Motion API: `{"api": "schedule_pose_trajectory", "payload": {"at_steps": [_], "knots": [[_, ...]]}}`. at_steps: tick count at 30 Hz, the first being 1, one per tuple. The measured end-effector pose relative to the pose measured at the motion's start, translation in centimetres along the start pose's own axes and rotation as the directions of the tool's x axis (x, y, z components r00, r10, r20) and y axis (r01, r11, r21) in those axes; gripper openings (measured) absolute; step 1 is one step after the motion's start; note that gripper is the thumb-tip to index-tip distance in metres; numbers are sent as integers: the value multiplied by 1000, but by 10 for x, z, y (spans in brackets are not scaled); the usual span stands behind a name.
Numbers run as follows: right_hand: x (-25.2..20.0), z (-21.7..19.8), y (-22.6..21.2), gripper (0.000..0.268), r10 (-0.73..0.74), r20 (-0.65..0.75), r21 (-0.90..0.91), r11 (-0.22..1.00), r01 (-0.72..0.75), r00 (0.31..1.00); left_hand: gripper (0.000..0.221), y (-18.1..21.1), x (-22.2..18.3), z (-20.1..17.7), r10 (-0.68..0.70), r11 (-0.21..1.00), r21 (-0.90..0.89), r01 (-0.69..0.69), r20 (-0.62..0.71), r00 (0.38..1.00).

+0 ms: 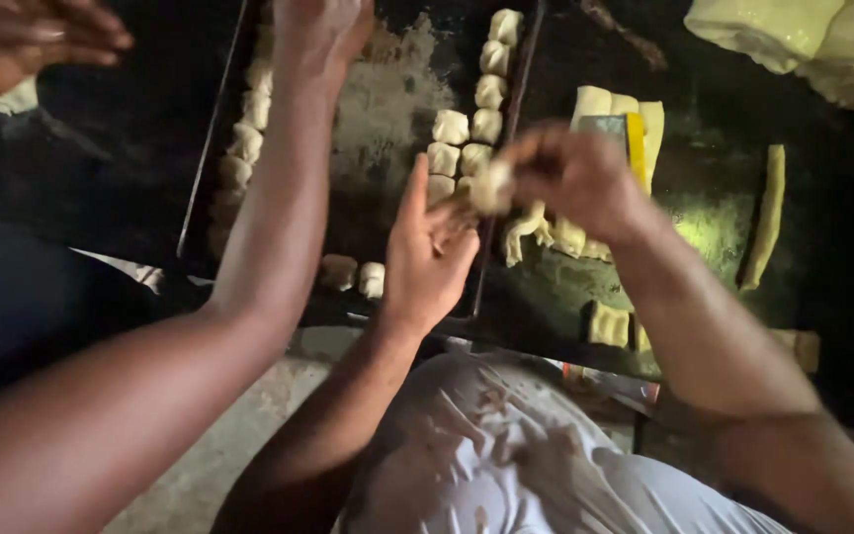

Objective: The person cuts and shapes pieces of dough by hand and with a scraper, then places the shaped dough onto a tray. The person also applies oil to some pieces of dough and adds cheese to others.

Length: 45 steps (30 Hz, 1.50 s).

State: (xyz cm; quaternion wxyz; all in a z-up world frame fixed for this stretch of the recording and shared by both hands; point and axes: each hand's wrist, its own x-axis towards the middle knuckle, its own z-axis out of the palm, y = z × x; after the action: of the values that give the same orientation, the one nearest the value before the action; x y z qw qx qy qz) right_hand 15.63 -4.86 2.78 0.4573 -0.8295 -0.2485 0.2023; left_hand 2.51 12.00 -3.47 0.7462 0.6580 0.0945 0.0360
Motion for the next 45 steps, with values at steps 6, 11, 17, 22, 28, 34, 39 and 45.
{"api": "schedule_pose_trajectory", "payload": {"at_steps": [6,11,17,22,28,34,39,45], "knots": [[109,12,54,4,-474,-185,-599,749,283,861,51,-15,-8,-14,237,970,-27,-241,-120,964],[125,0,61,16,-448,-170,-683,696,223,878,34,6,-16,-41,268,938,273,-216,-172,948],[141,18,44,28,-285,24,-802,566,188,958,33,4,-17,-53,350,920,249,-304,-170,921],[152,13,35,38,142,-47,-736,664,-130,989,32,14,-20,-62,389,879,366,-304,-186,902],[149,2,89,29,-243,163,-858,444,259,956,31,12,-24,-64,399,863,402,-307,-166,902],[142,18,54,26,-174,51,-827,545,139,984,29,21,-27,-53,407,867,368,-335,-138,903],[102,-11,31,20,-404,-110,-475,824,310,908,22,20,-27,-35,404,853,400,-335,-101,909],[-63,-70,2,24,390,-277,-557,680,-477,878,21,22,-36,-8,403,847,398,-352,-50,914]]}}
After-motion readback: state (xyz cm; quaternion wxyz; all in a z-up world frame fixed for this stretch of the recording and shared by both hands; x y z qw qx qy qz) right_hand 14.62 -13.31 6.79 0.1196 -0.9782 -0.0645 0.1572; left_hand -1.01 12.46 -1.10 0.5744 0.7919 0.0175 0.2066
